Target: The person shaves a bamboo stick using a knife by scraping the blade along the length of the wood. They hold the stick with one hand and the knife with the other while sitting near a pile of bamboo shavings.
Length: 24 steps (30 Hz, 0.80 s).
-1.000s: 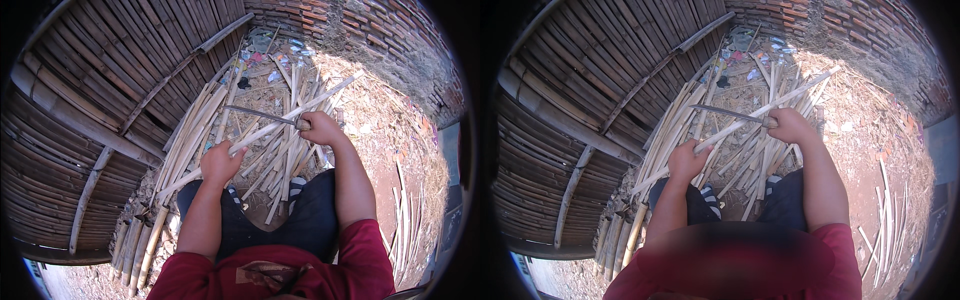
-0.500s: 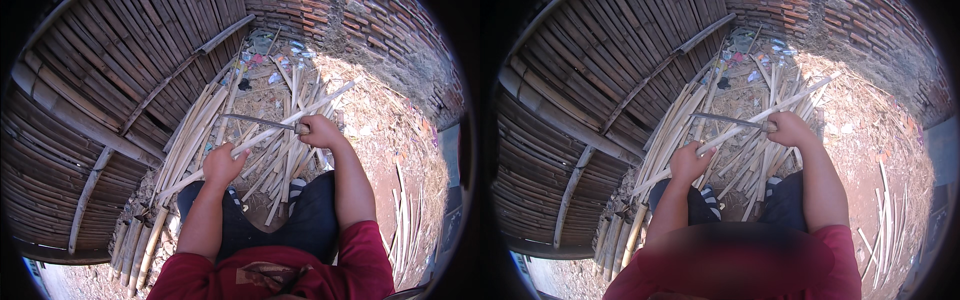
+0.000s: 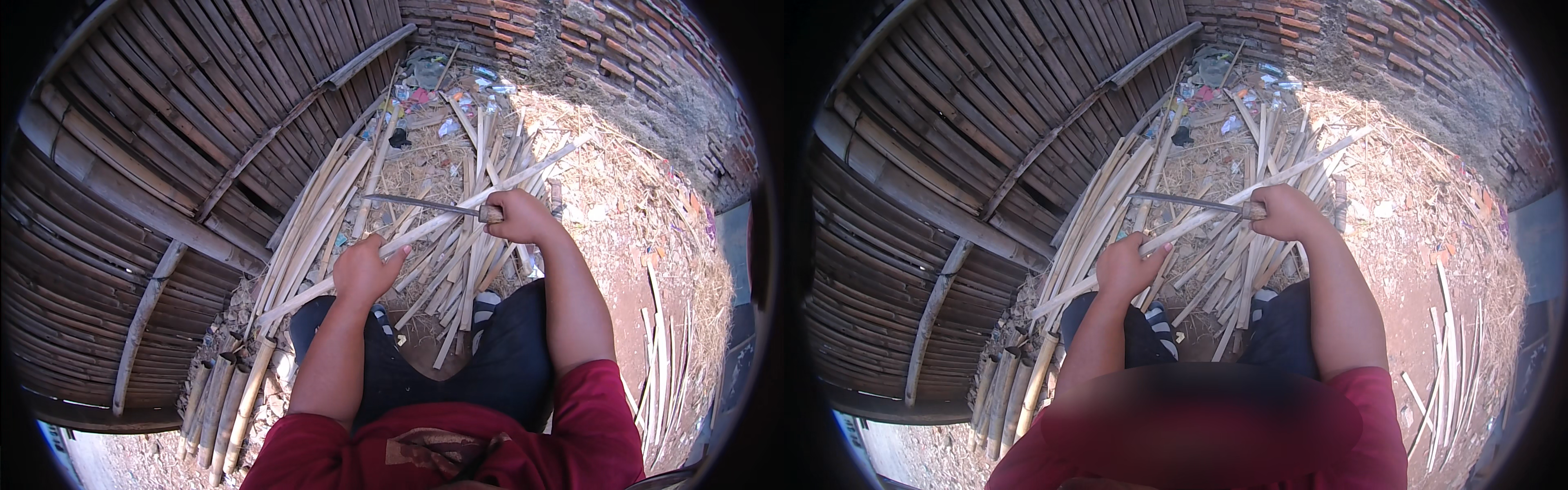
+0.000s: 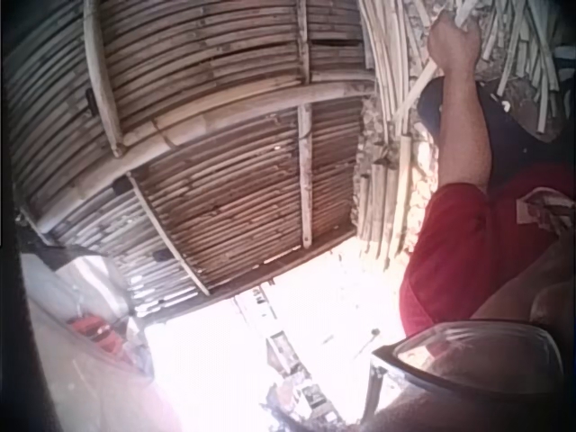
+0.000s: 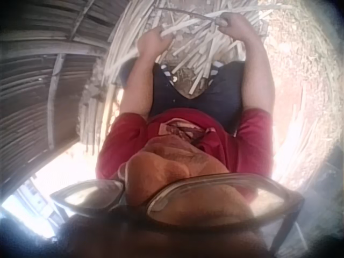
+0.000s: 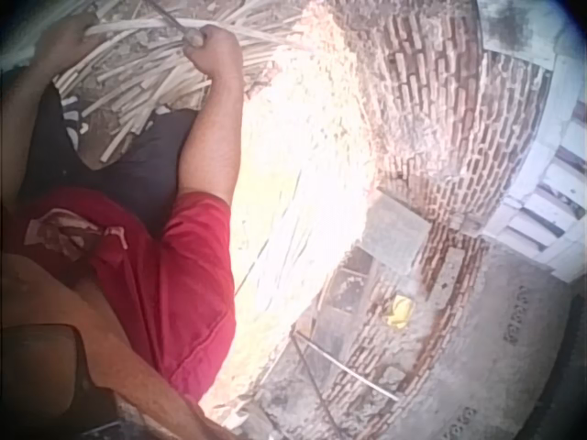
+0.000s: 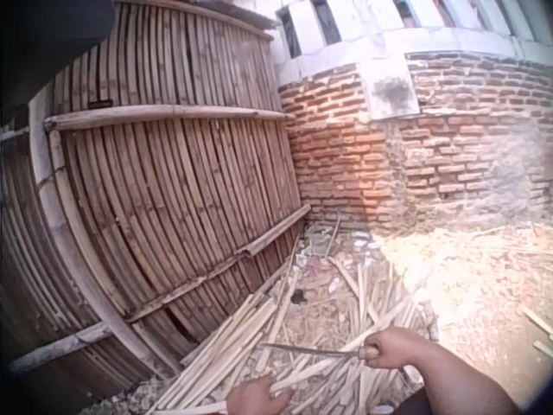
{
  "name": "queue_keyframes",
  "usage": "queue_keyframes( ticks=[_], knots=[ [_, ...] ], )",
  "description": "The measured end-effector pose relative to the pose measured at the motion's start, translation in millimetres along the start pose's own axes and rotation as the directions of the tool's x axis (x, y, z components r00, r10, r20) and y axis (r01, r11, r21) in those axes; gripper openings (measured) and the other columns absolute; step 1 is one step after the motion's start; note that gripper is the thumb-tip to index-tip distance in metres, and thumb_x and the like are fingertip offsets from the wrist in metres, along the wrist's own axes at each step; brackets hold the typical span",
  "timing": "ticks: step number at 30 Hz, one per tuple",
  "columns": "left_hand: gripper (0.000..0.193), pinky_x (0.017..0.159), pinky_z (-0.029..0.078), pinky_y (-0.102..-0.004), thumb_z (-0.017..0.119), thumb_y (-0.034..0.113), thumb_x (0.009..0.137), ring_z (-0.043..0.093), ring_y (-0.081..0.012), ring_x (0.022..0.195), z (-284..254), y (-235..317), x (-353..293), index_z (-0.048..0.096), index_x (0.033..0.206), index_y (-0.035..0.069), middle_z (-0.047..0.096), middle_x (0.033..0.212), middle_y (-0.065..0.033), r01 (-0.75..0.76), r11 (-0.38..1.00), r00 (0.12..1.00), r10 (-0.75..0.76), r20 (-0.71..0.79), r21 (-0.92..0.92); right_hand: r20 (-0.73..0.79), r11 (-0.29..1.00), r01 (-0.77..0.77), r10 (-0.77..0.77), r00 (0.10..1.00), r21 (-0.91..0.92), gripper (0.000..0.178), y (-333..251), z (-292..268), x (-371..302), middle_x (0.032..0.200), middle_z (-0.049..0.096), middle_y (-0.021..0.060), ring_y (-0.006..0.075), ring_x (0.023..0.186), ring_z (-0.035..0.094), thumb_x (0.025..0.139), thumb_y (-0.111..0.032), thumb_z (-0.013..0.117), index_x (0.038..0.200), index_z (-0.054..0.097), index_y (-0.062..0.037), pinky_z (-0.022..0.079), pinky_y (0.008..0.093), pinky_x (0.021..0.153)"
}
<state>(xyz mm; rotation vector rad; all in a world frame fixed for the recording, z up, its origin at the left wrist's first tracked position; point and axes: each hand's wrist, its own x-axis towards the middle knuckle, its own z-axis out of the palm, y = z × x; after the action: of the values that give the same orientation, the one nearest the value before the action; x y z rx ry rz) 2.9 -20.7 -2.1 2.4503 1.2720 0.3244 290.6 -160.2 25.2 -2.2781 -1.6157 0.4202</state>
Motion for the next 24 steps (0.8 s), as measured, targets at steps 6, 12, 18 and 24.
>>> queue_keyframes(
  ticks=[6, 12, 18, 24],
  knots=[
    [0.054, 0.077, 0.058, -0.0499, 0.071, 0.062, 0.090, 0.076, -0.0382, 0.086, -2, 1, -1, 0.075, 0.099, 0.008, 0.076, 0.081, -0.0159, -0.043, 0.999, 0.999, 0.043, 0.029, 0.005, -0.011, 1.000, 0.029, -0.028, 1.000, 0.011, 0.041, 5, 5, 1, 0.091, 0.074, 0.0183, 0.0383, 0.090, 0.072, 0.074, -0.027, 0.087, 0.106, 0.074, -0.0040, 0.055, 0.0458, 0.081],
    [0.054, 0.078, 0.058, -0.0500, 0.071, 0.061, 0.090, 0.075, -0.0385, 0.086, 1, 1, -2, 0.075, 0.097, 0.008, 0.076, 0.083, -0.0164, -0.087, 0.996, 0.996, 0.087, 0.031, 0.013, 0.048, 1.000, 0.009, -0.008, 0.999, -0.020, 0.043, -1, 7, 0, 0.092, 0.074, 0.0183, 0.0377, 0.091, 0.072, 0.075, -0.028, 0.087, 0.108, 0.074, -0.0043, 0.055, 0.0465, 0.081],
    [0.055, 0.077, 0.058, -0.0495, 0.071, 0.062, 0.089, 0.075, -0.0380, 0.085, -1, 2, -1, 0.075, 0.096, 0.008, 0.076, 0.083, -0.0168, -0.049, 0.998, 0.996, 0.046, 0.072, 0.039, 0.093, 1.000, 0.009, -0.007, 0.996, -0.022, 0.044, -2, 8, 5, 0.095, 0.074, 0.0205, 0.0398, 0.095, 0.072, 0.076, -0.029, 0.086, 0.109, 0.073, -0.0033, 0.056, 0.0481, 0.083],
    [0.057, 0.076, 0.058, -0.0489, 0.071, 0.063, 0.090, 0.076, -0.0366, 0.084, -1, 4, -2, 0.075, 0.100, 0.007, 0.076, 0.080, -0.0149, -0.047, 0.998, 0.997, 0.044, 0.066, 0.045, 0.025, 0.998, 0.069, -0.068, 0.997, -0.010, 0.043, 7, 14, 6, 0.087, 0.072, 0.0184, 0.0374, 0.085, 0.071, 0.073, -0.029, 0.087, 0.104, 0.073, -0.0028, 0.054, 0.0464, 0.077]
  ],
)
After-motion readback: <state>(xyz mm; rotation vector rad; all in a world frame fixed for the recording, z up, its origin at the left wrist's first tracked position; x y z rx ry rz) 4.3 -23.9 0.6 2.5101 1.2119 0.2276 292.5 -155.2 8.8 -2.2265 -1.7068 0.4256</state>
